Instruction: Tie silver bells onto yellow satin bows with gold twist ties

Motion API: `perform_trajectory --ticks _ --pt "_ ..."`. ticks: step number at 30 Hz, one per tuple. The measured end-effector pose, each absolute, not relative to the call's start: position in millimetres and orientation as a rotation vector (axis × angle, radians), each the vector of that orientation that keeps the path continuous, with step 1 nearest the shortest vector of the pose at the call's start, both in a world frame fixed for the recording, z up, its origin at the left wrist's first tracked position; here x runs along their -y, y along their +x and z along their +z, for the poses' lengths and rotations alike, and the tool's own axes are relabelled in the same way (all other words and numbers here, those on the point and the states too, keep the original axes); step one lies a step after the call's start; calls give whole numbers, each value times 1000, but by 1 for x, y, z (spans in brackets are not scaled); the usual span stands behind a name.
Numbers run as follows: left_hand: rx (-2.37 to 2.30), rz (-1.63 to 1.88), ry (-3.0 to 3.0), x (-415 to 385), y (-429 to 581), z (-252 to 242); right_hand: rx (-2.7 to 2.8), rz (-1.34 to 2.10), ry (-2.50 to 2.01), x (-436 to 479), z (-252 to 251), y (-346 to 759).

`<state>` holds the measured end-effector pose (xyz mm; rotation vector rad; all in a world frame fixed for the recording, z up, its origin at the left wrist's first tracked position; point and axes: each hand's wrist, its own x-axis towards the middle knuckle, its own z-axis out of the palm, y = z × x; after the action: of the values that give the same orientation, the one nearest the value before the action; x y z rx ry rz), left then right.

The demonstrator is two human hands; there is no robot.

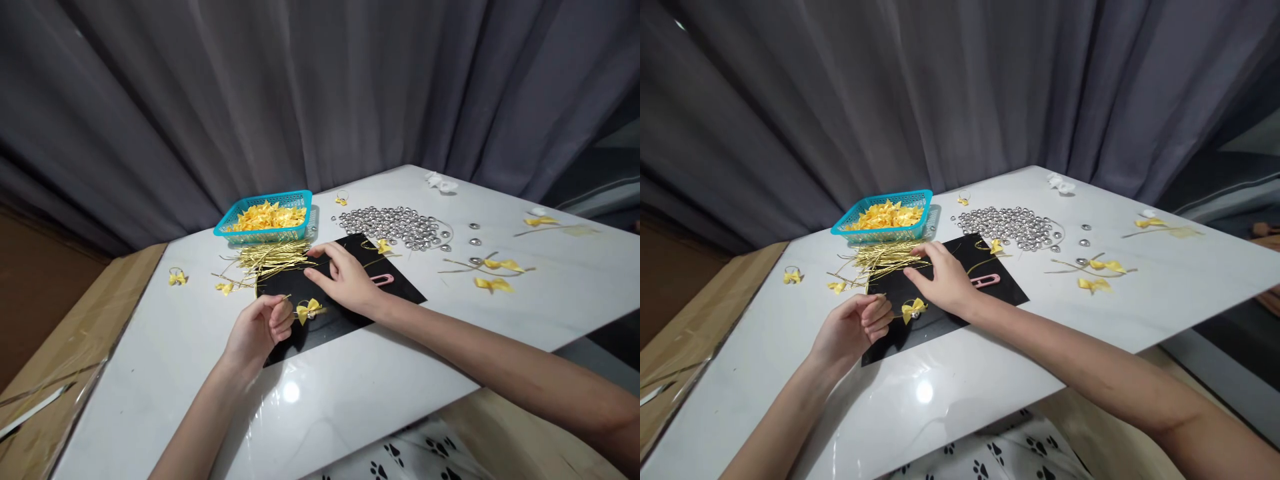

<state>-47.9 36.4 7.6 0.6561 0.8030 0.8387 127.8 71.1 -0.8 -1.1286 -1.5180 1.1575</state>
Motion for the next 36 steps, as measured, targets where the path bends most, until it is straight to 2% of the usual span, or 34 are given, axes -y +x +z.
perform_trajectory --ticks 3,8,14,19,28,36 --pt "-781 855 640 -36 -48 8 1687 1215 -1074 -67 2 125" --pt "-763 880 622 -35 -49 11 1909 1530 -990 -63 6 125" --pt "-738 919 603 -33 -50 12 1963 1719 -945 -65 8 131" --pt "-692 989 579 -33 -52 14 1969 2018 -839 -72 4 136" --pt "-685 1087 536 -37 -53 14 1804 1812 -703 -85 9 153" --pt "-670 1074 537 -34 -52 14 1688 1966 -467 -86 9 154"
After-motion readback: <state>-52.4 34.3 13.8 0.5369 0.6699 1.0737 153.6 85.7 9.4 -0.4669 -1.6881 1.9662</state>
